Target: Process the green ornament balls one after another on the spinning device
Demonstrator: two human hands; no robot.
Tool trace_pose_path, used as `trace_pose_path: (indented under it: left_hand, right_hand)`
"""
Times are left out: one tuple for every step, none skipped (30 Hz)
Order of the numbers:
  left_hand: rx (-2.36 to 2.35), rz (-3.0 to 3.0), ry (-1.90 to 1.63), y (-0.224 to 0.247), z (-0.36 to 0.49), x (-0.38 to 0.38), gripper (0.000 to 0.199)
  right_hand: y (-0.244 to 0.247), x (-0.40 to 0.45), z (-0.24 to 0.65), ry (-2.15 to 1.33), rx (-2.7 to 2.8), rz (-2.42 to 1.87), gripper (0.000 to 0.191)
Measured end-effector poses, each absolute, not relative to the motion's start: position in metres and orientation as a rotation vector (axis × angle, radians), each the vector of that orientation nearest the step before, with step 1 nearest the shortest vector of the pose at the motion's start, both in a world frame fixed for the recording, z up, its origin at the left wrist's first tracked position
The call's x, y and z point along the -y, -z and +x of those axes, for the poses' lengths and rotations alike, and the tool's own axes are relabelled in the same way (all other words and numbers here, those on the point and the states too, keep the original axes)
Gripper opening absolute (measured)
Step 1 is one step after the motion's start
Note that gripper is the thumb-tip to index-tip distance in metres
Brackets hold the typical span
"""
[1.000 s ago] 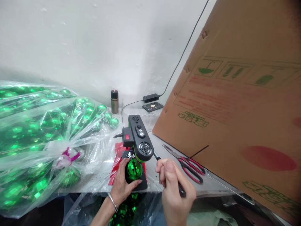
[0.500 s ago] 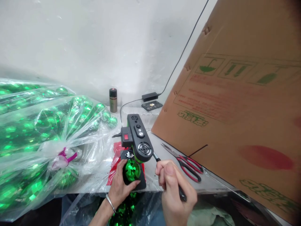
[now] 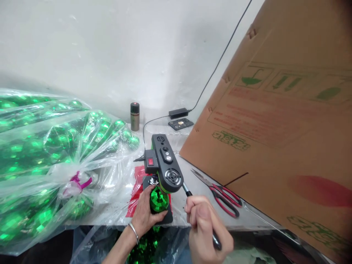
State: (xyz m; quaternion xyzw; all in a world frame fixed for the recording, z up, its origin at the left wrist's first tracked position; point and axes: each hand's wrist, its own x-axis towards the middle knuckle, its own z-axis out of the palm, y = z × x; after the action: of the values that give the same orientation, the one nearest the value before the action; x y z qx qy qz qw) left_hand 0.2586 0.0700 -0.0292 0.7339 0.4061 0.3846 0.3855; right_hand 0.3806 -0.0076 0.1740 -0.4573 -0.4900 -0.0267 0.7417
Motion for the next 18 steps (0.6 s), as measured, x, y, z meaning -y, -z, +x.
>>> trace_pose_path:
  left_hand:
    - [-1.037,1.875,-0.976,0.028,0.259,-0.07,0.091]
    - [-1.042,1.881,-0.975,0.026,0.258,-0.07,0.091]
    - [-1.046,1.888,-0.974,0.024,0.258,-0.07,0.09]
    - [-1.048,1.896,-0.973,0.023,0.258,-0.07,0.09]
    - [-1.047,1.904,-0.972,0.021,0.258,-0.07,0.09]
    - [-1.043,1.911,-0.972,0.021,0.258,-0.07,0.089]
    - [-1.039,1.916,-0.971,0.02,0.257,-0.07,0.089]
    - [-1.037,1.919,-0.971,0.02,0.257,-0.07,0.089]
    - [-1.037,1.92,-0.973,0.019,0.257,-0.07,0.089]
    - [-1.04,1.92,-0.976,0.02,0.257,-0.069,0.089]
    - [-1.043,1.92,-0.981,0.02,0.257,-0.069,0.089]
    - [-1.046,1.92,-0.986,0.02,0.257,-0.068,0.089]
    - [-1.047,1.921,-0.99,0.02,0.257,-0.068,0.089]
    - [-1.046,1.923,-0.994,0.02,0.257,-0.068,0.088]
    - [-1.042,1.925,-0.996,0.019,0.257,-0.067,0.088]
    - [-1.04,1.927,-0.999,0.019,0.257,-0.067,0.088]
    - [-1.04,1.927,-1.001,0.018,0.257,-0.067,0.087]
    - [-1.043,1.927,-1.003,0.017,0.257,-0.067,0.087]
  right_hand:
    - [-0.172,0.007,0.38,0.068,1.062,-0.996,0.052]
    - [-0.171,0.006,0.379,0.076,1.052,-0.991,0.053]
    - [-0.17,0.004,0.378,0.084,1.044,-0.983,0.054]
    - [-0.169,0.003,0.376,0.096,1.037,-0.974,0.054]
    - [-0.168,0.002,0.375,0.108,1.028,-0.968,0.055]
    - [-0.167,0.001,0.374,0.124,1.021,-0.961,0.055]
    - [-0.165,0.0,0.373,0.142,1.015,-0.957,0.055]
    - [-0.164,0.0,0.372,0.156,1.009,-0.958,0.055]
    - [-0.162,0.0,0.372,0.166,1.003,-0.962,0.055]
    - [-0.161,-0.001,0.372,0.173,1.002,-0.964,0.055]
    - [-0.159,0.0,0.372,0.178,1.003,-0.966,0.055]
    - [-0.157,0.0,0.372,0.18,1.005,-0.966,0.055]
    - [-0.155,0.0,0.373,0.179,1.005,-0.966,0.055]
    - [-0.153,0.001,0.373,0.18,1.004,-0.961,0.055]
    - [-0.151,0.002,0.374,0.176,1.001,-0.958,0.055]
    - [-0.149,0.002,0.374,0.168,0.995,-0.957,0.055]
    - [-0.148,0.003,0.374,0.159,0.985,-0.956,0.055]
    - [-0.147,0.003,0.373,0.147,0.974,-0.956,0.055]
